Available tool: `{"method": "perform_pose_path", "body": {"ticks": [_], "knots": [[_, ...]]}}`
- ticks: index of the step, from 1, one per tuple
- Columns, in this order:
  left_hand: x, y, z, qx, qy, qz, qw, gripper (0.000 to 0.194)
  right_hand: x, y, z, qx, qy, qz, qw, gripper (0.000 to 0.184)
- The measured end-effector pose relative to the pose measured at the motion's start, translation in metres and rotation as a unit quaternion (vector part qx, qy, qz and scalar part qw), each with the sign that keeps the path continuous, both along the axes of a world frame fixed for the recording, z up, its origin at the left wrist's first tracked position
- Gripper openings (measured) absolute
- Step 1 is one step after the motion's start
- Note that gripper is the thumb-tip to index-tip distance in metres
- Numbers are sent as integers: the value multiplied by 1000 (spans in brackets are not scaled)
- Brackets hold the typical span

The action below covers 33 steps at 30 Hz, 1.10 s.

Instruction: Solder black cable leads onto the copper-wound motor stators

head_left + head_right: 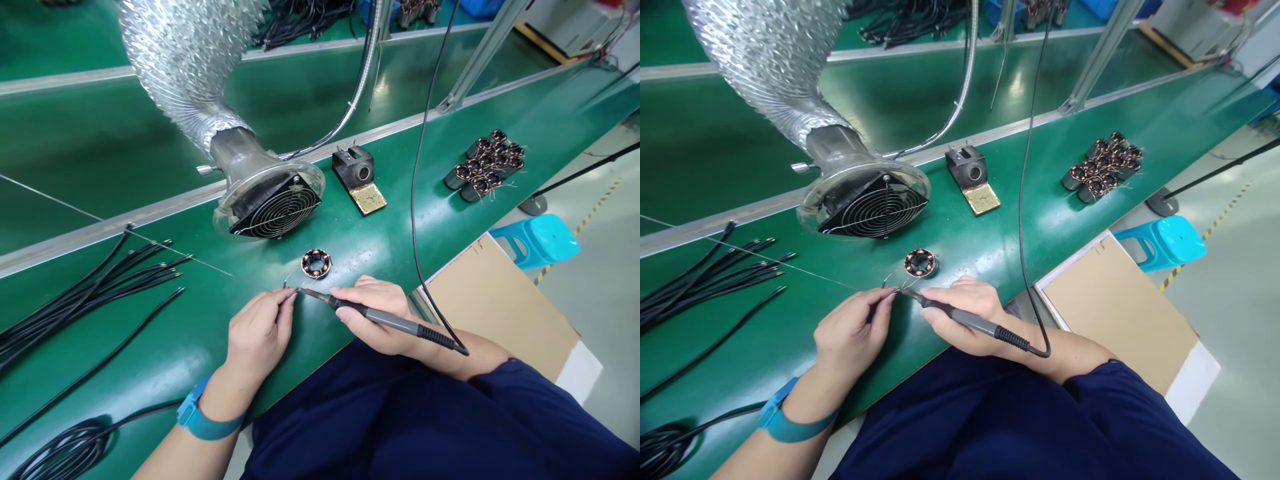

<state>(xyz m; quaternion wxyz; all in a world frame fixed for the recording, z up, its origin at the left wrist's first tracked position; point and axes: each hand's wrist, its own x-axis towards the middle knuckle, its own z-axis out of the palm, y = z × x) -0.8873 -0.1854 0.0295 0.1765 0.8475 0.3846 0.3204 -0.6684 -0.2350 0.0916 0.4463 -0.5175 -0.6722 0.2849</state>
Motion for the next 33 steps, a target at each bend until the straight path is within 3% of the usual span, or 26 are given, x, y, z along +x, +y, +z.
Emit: {"method": "perform_pose_path", "body": {"ticks": [33], "knots": [[-1, -1, -2, 6, -3, -11, 1000, 20, -1, -3, -5, -21, 22, 2, 1000, 28]]}}
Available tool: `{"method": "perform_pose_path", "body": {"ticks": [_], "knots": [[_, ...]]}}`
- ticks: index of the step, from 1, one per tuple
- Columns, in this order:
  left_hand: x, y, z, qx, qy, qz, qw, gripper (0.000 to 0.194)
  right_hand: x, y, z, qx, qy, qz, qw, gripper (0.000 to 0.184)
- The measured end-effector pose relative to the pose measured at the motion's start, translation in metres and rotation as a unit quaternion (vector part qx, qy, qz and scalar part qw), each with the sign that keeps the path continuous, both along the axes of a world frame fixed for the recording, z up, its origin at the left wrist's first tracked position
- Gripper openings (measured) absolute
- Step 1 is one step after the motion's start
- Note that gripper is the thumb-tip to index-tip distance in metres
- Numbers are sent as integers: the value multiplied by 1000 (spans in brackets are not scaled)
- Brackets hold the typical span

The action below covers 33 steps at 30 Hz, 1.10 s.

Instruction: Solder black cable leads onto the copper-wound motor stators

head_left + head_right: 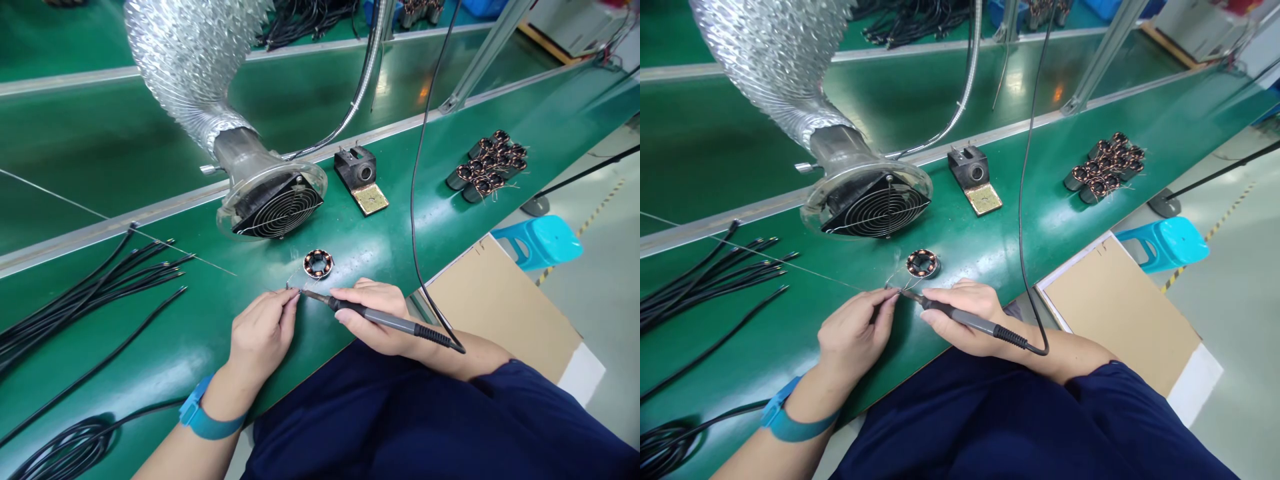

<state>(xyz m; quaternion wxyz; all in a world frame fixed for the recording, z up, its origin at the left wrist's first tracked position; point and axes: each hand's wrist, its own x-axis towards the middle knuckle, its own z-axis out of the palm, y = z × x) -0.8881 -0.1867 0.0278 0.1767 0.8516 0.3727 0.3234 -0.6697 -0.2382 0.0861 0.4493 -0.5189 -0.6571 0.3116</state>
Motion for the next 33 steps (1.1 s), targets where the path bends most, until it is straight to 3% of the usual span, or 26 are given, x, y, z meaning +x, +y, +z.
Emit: {"method": "perform_pose_path", "body": {"ticks": [16, 25, 29, 33], "knots": [[1, 0, 0, 9, 7, -7, 1000, 20, 4, 1, 10, -11, -2, -6, 1000, 29], [1, 0, -1, 1, -4, -9, 1000, 21, 15, 2, 16, -59, -32, -45, 997, 31], [-1, -1, -2, -4, -2, -9, 1000, 21, 20, 5, 7, -118, -20, -75, 990, 47], [0, 0, 1, -5, 4, -11, 1000, 20, 18, 17, -17, -79, -11, -107, 991, 37]]}}
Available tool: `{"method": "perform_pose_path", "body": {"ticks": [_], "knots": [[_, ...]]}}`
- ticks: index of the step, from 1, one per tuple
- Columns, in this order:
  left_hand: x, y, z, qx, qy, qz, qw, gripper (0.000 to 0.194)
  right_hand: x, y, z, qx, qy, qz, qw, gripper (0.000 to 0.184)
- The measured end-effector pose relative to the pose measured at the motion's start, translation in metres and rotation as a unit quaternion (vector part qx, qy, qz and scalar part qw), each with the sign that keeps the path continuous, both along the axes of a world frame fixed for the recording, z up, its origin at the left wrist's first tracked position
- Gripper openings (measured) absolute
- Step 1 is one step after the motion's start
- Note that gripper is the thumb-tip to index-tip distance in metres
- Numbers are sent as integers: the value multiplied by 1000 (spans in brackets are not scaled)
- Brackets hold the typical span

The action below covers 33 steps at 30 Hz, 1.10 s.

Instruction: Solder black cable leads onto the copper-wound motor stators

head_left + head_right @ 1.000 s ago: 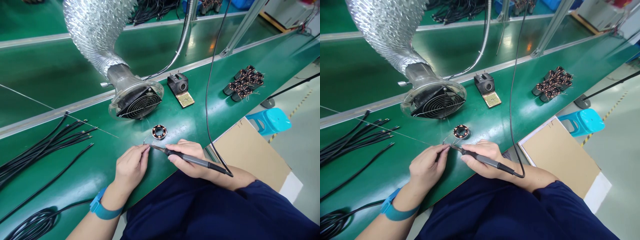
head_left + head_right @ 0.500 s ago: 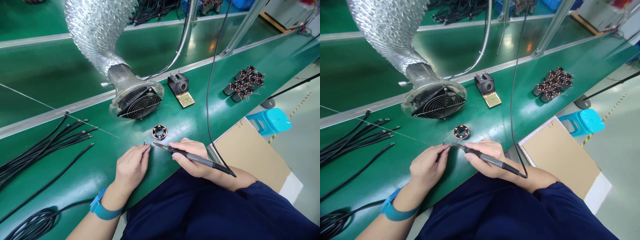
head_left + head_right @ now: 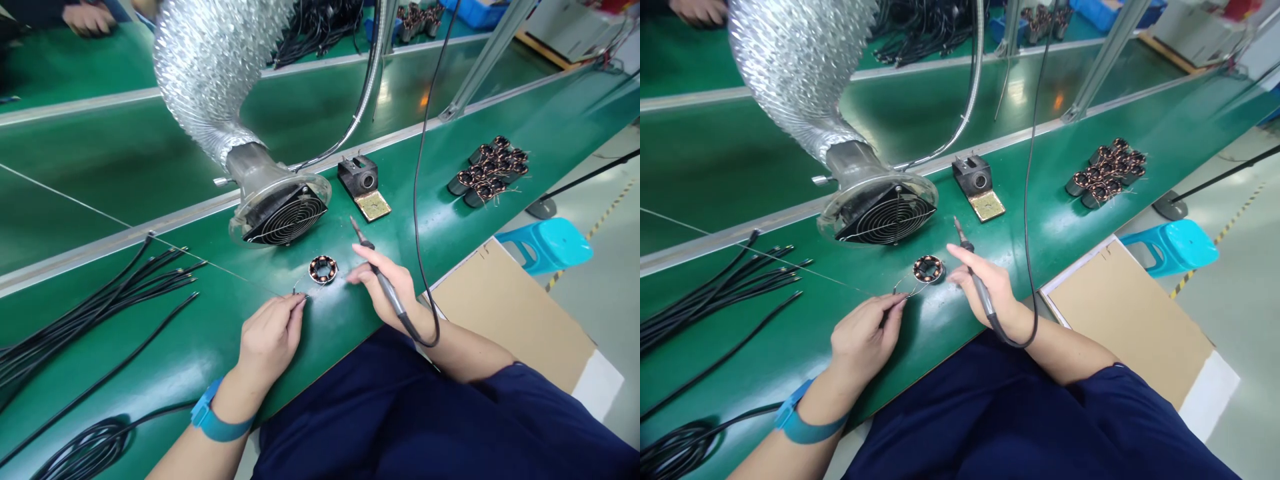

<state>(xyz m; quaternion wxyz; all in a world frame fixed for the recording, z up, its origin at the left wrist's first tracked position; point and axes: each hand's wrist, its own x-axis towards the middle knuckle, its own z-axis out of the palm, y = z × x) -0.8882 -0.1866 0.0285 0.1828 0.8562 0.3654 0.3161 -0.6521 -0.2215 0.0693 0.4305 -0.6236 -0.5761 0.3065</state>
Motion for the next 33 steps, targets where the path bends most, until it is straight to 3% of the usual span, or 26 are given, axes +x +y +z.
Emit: {"method": "perform_pose_path", "body": {"ticks": [3, 6, 9, 11, 13, 16, 21, 25, 30, 33], "knots": [[1, 1, 1, -10, -5, 4, 1000, 16, -6, 10, -15, 3, -23, 15, 1000, 34], [-1, -1, -2, -36, -12, 24, 999, 18, -14, 16, -26, -10, -14, 60, 998, 57], [-1, -6, -3, -136, -48, 68, 987, 28, -20, 18, -36, -17, 2, 89, 996, 62], [0, -9, 0, -259, -90, 100, 956, 38, -21, 18, -41, -20, 8, 82, 996, 55], [3, -8, 7, -376, -137, 132, 907, 44, -20, 16, -43, -23, 12, 68, 997, 51], [6, -2, 18, -482, -169, 165, 844, 46, -13, 9, -42, -28, 6, 62, 998, 52], [7, 10, 24, -616, -86, 87, 778, 46, -2, -8, -41, -22, -1, 70, 997, 53], [12, 16, 25, -664, -88, 70, 739, 46, 4, -14, -42, -5, -9, 83, 997, 51], [16, 19, 31, -643, -75, 63, 759, 39, 8, -13, -40, -1, -4, 95, 996, 50], [14, 19, 33, -661, -56, 28, 748, 42, 9, -12, -39, -8, -1, 100, 995, 50]]}}
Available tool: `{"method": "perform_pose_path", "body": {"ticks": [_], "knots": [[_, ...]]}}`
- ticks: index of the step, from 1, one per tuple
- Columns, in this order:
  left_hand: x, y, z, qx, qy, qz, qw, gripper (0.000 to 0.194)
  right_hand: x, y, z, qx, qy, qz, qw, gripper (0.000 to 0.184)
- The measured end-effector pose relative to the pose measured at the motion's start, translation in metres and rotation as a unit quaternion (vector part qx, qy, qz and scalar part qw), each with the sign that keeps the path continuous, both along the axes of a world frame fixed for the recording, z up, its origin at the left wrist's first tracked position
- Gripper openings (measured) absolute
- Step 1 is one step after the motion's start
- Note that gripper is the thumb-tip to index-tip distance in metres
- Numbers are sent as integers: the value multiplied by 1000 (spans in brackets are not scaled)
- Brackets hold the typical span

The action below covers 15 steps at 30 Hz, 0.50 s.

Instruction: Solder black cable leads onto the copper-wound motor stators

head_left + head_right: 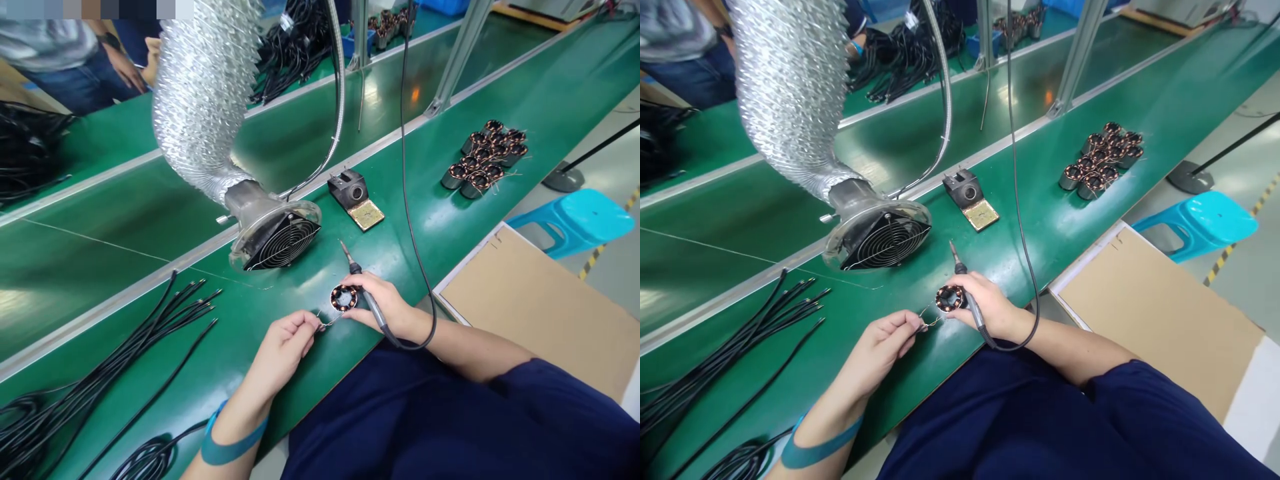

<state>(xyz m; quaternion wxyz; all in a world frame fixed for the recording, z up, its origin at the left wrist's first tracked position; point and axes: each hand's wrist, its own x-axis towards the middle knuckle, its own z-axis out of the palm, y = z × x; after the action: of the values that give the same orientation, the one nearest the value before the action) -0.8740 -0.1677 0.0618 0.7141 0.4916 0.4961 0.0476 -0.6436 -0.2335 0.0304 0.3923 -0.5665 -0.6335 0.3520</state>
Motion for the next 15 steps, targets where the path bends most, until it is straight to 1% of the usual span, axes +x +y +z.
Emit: {"method": "perform_pose_path", "body": {"ticks": [3, 8, 10, 12, 15], "knots": [[-2, 1, 1, -24, -3, -12, 1000, 45, 0, 0, 1, 12, 4, 0, 1000, 50], [-1, 7, 3, -54, -7, 42, 998, 49, 1, 0, 0, 23, 11, 0, 1000, 49], [1, 10, 4, -64, -7, 53, 997, 48, 1, 0, 0, 22, 9, 3, 1000, 49], [2, 13, 4, -62, 0, 47, 997, 47, 1, 0, -1, 24, 9, 4, 1000, 50], [2, 16, 5, -32, 3, 3, 999, 47, 2, 0, -3, 27, 11, 4, 1000, 51]]}}
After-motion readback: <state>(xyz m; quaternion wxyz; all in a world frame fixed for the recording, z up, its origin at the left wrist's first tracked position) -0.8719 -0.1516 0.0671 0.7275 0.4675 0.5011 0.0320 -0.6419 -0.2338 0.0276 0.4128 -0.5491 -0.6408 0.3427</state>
